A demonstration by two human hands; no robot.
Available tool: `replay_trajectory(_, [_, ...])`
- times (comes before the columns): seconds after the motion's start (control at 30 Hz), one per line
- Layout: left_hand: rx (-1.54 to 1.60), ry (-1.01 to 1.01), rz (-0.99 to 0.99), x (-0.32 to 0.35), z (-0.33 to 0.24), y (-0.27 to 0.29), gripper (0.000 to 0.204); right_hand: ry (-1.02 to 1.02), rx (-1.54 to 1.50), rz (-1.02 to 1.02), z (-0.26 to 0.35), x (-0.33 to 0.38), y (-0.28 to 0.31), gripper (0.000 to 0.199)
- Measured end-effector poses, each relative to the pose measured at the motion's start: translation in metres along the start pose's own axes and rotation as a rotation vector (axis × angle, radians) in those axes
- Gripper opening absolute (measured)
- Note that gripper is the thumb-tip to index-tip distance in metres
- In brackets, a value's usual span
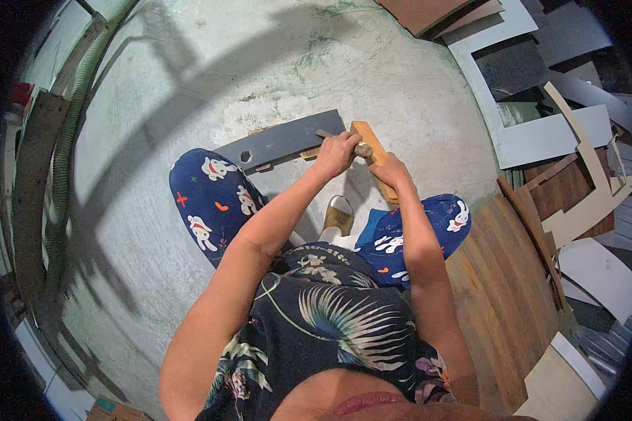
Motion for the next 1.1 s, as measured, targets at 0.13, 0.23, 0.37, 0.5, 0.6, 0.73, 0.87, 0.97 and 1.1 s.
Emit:
replay_trajectory(0.13, [-0.005, -0.030, 0.036, 0.000, -0.006, -0.002, 0.032, -0.008, -0.069, 0.055, -0.007, 0.006, 0.007, 0.066])
replay_trajectory(0.23, [-0.007, -0.055, 0.013, 0.005, -0.005, 0.001, 0.031, 0.032, -0.204, -0.011, 0.002, 0.029, 0.030, 0.069])
replay_trajectory(0.37, [-0.003, 0.030, 0.059, 0.005, 0.007, -0.006, 0.038, 0.139, -0.453, -0.231, 0.001, 0.048, 0.066, 0.068])
replay_trajectory(0.5, [0.043, 0.016, 0.031, 0.006, 0.008, -0.003, 0.037, 0.163, -0.583, -0.278, -0.001, 0.064, 0.086, 0.066])
replay_trajectory(0.6, [0.040, 0.035, 0.055, 0.006, 0.008, -0.001, 0.038, 0.150, -0.563, -0.273, 0.001, 0.055, 0.084, 0.066])
replay_trajectory(0.73, [0.063, 0.020, -0.003, 0.011, 0.006, 0.007, 0.038, 0.078, -0.370, -0.218, -0.003, 0.034, 0.053, 0.066])
replay_trajectory(0.87, [0.101, 0.069, -0.094, 0.007, 0.015, 0.020, 0.044, -0.019, -0.090, -0.006, -0.011, -0.001, 0.003, 0.070])
replay_trajectory(0.97, [0.167, 0.182, -0.198, 0.016, 0.026, 0.033, 0.047, -0.045, 0.084, 0.045, -0.007, 0.008, -0.015, 0.067])
replay_trajectory(1.1, [0.162, 0.174, -0.290, 0.018, 0.023, 0.055, 0.045, -0.084, 0.120, 0.085, -0.001, 0.028, -0.007, 0.065])
Point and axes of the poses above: each hand's wrist, its own x-axis away from the middle knuckle, its own y-axis out of the back of the hand, z = x × y, the point moved 9 cm from there along -x, towards the middle knuckle, and after that the axes turned 14 degrees about -y, right-handed, at the moved point
